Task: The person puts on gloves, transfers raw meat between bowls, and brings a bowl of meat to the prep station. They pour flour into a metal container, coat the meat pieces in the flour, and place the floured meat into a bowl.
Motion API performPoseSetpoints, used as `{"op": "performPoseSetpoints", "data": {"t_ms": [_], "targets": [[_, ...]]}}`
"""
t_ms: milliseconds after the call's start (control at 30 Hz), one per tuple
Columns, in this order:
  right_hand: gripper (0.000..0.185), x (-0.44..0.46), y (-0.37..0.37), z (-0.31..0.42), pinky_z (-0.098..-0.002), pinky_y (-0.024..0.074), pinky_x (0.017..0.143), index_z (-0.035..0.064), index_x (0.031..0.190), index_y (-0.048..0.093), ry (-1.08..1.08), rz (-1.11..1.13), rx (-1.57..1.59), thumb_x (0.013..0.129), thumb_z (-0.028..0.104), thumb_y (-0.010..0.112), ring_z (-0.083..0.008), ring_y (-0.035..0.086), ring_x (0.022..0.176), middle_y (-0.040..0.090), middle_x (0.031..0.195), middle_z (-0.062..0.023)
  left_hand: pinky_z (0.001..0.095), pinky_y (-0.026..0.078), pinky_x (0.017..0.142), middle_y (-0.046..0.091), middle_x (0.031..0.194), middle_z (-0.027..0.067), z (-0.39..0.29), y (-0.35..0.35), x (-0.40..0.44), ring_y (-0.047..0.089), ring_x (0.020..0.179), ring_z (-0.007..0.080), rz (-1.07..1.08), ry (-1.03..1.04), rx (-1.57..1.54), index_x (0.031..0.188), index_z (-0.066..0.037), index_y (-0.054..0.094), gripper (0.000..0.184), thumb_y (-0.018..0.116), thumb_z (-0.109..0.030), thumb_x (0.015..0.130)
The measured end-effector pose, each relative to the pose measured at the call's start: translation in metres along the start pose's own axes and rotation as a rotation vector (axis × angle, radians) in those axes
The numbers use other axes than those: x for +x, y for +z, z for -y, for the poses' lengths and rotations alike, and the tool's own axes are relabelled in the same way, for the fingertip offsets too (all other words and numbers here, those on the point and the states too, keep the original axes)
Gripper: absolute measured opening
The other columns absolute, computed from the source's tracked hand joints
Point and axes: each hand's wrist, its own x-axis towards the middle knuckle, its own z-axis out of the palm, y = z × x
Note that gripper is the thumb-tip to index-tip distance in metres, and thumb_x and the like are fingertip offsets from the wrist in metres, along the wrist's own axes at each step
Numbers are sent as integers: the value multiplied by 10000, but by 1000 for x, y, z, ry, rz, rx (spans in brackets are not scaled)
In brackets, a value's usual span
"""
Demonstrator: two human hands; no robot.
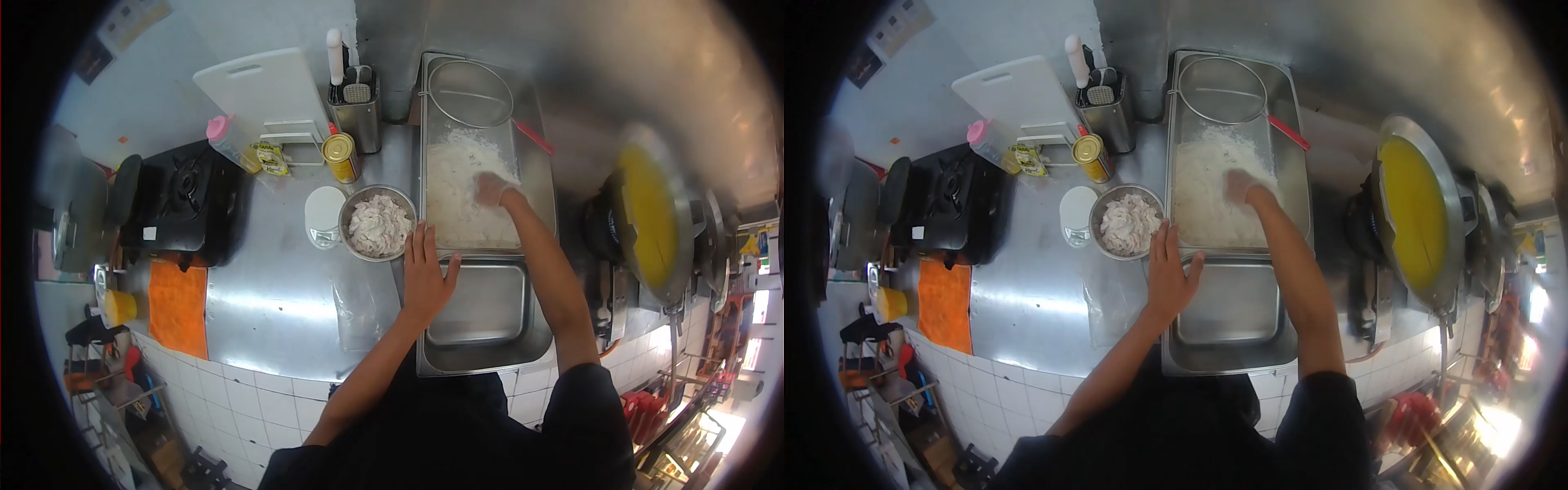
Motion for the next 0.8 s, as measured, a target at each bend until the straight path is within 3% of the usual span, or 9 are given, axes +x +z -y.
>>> {"op": "performPoseSetpoints", "data": {"t_ms": [67,167,200,333,433,633,733,800], "targets": [[282,-5,42,2,-438,530,855,-37,1013,676,33,2,-59,788,113,598,-415,658,995,672,1029,-280,555,304,1106,337,1449,313,-2,-1,-2,347,1316,509,3,-5,-5,1388,91,351,646,631,-255,920],[231,-6,90,9,-441,530,849,-37,934,695,11,-347,16,817,126,579,-419,660,983,677,1006,-275,532,308,1107,326,1456,314,-2,-3,-2,354,1324,492,13,-7,-19,1394,90,340,651,644,-229,916],[226,-13,69,21,-438,525,864,-33,923,701,81,-236,6,828,123,568,-415,659,985,679,992,-273,529,308,1108,328,1455,314,-1,-2,-2,355,1325,491,6,-5,-29,1394,93,339,650,645,-224,915],[225,-26,10,2,-436,521,880,-25,937,703,-13,-211,106,806,88,559,-403,658,985,682,992,-262,522,309,1110,337,1451,314,0,-2,-3,360,1326,483,-10,4,-38,1396,97,337,651,646,-213,914],[226,-40,8,-4,-438,518,880,-26,929,705,-75,-135,-123,802,82,552,-405,660,975,682,981,-263,561,280,1125,339,1455,306,2,-1,-3,336,1322,516,-13,1,-69,1406,97,327,668,626,-252,921],[240,-56,-1,-12,-440,511,893,-43,954,691,30,-149,-137,820,82,537,-393,657,1002,672,989,-275,565,290,1119,331,1466,305,3,0,-6,346,1310,521,-24,5,-20,1402,92,336,654,605,-276,932],[242,-58,-20,7,-436,515,872,-23,959,692,-72,-69,-156,845,143,556,-392,658,993,679,979,-256,569,294,1116,341,1454,306,2,-3,-5,348,1307,524,-30,17,-42,1399,82,346,637,596,-279,938],[236,-62,-49,35,-430,521,852,5,991,698,-106,-252,-77,849,144,571,-370,672,945,690,964,-232,569,296,1115,346,1447,307,3,-3,-3,348,1305,526,-44,35,-44,1398,79,348,633,599,-272,934]]}}
